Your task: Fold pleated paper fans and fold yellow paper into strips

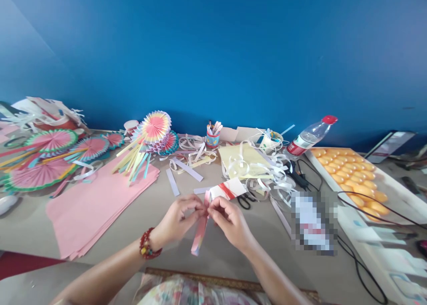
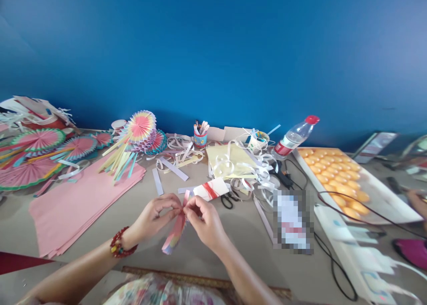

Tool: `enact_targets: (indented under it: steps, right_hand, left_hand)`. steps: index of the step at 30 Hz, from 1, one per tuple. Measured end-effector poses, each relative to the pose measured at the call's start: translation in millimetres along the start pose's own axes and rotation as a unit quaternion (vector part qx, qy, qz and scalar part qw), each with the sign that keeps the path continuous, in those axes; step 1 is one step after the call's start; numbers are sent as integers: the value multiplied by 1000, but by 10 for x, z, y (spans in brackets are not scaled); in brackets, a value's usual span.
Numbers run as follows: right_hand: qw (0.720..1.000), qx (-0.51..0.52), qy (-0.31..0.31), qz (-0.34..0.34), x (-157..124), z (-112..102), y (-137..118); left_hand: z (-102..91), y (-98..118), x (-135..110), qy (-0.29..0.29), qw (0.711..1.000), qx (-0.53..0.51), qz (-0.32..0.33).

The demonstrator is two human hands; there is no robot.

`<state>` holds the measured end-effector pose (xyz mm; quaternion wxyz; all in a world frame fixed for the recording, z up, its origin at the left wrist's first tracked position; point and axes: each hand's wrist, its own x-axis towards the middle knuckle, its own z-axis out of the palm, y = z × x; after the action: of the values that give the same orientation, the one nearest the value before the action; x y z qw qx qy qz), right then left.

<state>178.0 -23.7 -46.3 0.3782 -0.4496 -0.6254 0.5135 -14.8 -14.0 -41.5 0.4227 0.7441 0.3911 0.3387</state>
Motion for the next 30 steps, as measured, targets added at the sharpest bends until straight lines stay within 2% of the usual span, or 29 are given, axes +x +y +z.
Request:
enact_targets:
  steps: [3, 5, 11, 17, 22, 30]
  right_hand:
    - [1000, 16, -6, 0, 3, 16, 6]
    - [1000, 28, -10, 3, 4, 28, 7]
    - [1000, 19, -12, 7, 4, 17, 25]
    - [1000, 10, -18, 10, 6, -11, 113]
    - [1000, 13, -10, 12, 8, -8, 149]
    - [998, 47, -19, 26, 22, -11, 182]
  left_hand:
    - [-40, 1, 17, -48, 990, -122, -58]
    - [-44, -15, 20, -61, 984, -153, -73]
    - [18, -28, 18, -19, 998, -34, -57]
    - [2, -13, -15, 10, 999, 31, -14]
    - [29, -93, -105, 45, 997, 62, -6]
    - [42, -128, -187, 58, 995, 75, 7]
